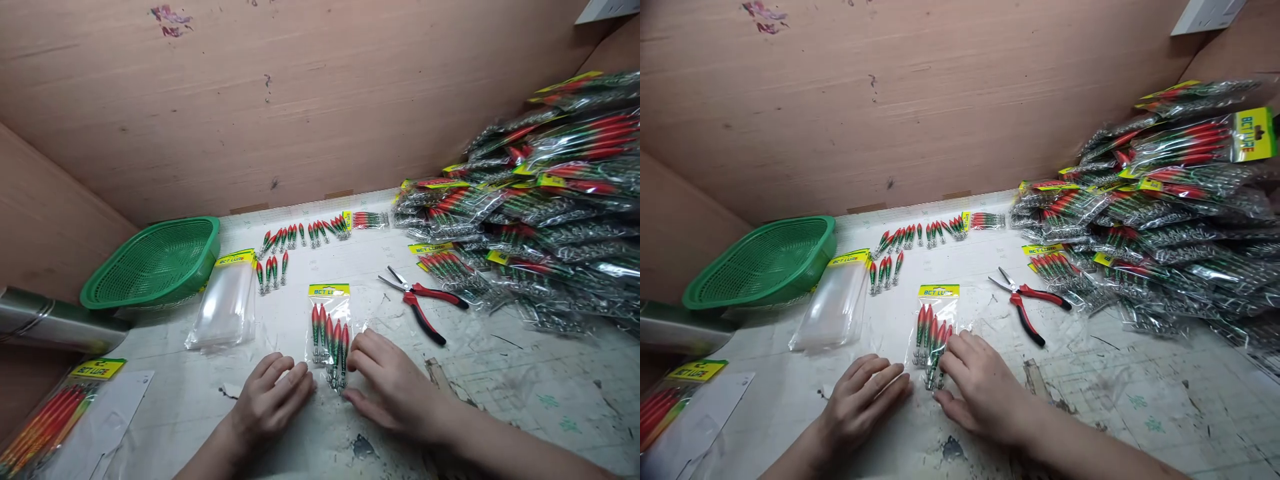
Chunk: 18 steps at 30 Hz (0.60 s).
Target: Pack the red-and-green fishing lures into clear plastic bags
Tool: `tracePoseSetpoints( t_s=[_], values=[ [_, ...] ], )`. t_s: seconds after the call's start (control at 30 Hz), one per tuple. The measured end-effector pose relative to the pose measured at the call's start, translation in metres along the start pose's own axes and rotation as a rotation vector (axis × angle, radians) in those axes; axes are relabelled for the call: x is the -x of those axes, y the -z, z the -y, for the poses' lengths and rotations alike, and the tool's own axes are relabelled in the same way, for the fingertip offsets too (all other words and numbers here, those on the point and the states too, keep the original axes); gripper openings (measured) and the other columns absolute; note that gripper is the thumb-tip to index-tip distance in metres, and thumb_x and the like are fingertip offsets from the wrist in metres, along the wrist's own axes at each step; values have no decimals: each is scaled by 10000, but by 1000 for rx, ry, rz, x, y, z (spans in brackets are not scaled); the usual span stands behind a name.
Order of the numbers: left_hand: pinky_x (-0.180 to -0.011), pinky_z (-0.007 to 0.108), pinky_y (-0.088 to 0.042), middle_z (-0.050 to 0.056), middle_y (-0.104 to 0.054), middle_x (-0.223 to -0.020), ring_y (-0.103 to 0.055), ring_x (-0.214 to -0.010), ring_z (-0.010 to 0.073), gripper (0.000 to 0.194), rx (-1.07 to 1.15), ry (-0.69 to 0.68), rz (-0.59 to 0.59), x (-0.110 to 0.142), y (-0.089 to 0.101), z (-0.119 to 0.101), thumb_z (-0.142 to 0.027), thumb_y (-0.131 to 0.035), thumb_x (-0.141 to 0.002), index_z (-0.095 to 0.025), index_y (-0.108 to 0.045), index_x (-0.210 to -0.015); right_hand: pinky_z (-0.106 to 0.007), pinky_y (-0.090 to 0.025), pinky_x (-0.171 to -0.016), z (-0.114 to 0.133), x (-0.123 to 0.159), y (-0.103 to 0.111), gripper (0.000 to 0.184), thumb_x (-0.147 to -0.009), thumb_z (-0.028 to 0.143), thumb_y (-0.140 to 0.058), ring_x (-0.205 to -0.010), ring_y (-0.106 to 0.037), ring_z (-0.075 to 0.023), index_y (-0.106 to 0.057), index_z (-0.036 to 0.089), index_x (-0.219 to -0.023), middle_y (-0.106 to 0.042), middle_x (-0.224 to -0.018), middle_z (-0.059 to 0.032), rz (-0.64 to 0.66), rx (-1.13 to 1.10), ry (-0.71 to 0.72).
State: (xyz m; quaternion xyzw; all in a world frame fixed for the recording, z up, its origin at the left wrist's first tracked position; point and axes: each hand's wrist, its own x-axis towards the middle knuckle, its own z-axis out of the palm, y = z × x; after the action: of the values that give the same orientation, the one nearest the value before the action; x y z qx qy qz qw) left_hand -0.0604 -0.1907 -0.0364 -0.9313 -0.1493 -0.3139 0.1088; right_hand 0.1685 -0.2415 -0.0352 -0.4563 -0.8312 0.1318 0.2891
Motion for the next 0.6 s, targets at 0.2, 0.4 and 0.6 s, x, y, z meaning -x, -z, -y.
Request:
tracePoseSetpoints(
  t_s=[0.2,0.4,0.6],
  values=[
    [-766,332,-469,75,-727,-981,-591,-821,175,216,-112,-56,18,2,2,-2,-145,-636,-803,-87,-664,-1009,-300,-389,-664,-1,1,-21,94,-744,116,-545,-792,-462,-187,-524,182,-808,-554,-867,-55,18,96,-36],
    [-795,378,-446,154,-653,-1181,-573,-893,243,379,-280,125,188,15,9,0,-311,-475,-905,-21,-649,-1075,-295,-367,-623,-12,4,-19,116,-778,80,-502,-740,-443,-180,-528,187,-741,-539,-800,-46,-14,135,-33],
    [-816,365,-433,128,-619,-1245,-585,-910,230,358,-283,148,236,18,10,-1,-340,-468,-906,-156,-635,-1164,-329,-460,-674,-8,1,-14,133,-818,96,-473,-808,-504,-201,-574,149,-886,-584,-879,-94,-112,128,-38]
  ],
)
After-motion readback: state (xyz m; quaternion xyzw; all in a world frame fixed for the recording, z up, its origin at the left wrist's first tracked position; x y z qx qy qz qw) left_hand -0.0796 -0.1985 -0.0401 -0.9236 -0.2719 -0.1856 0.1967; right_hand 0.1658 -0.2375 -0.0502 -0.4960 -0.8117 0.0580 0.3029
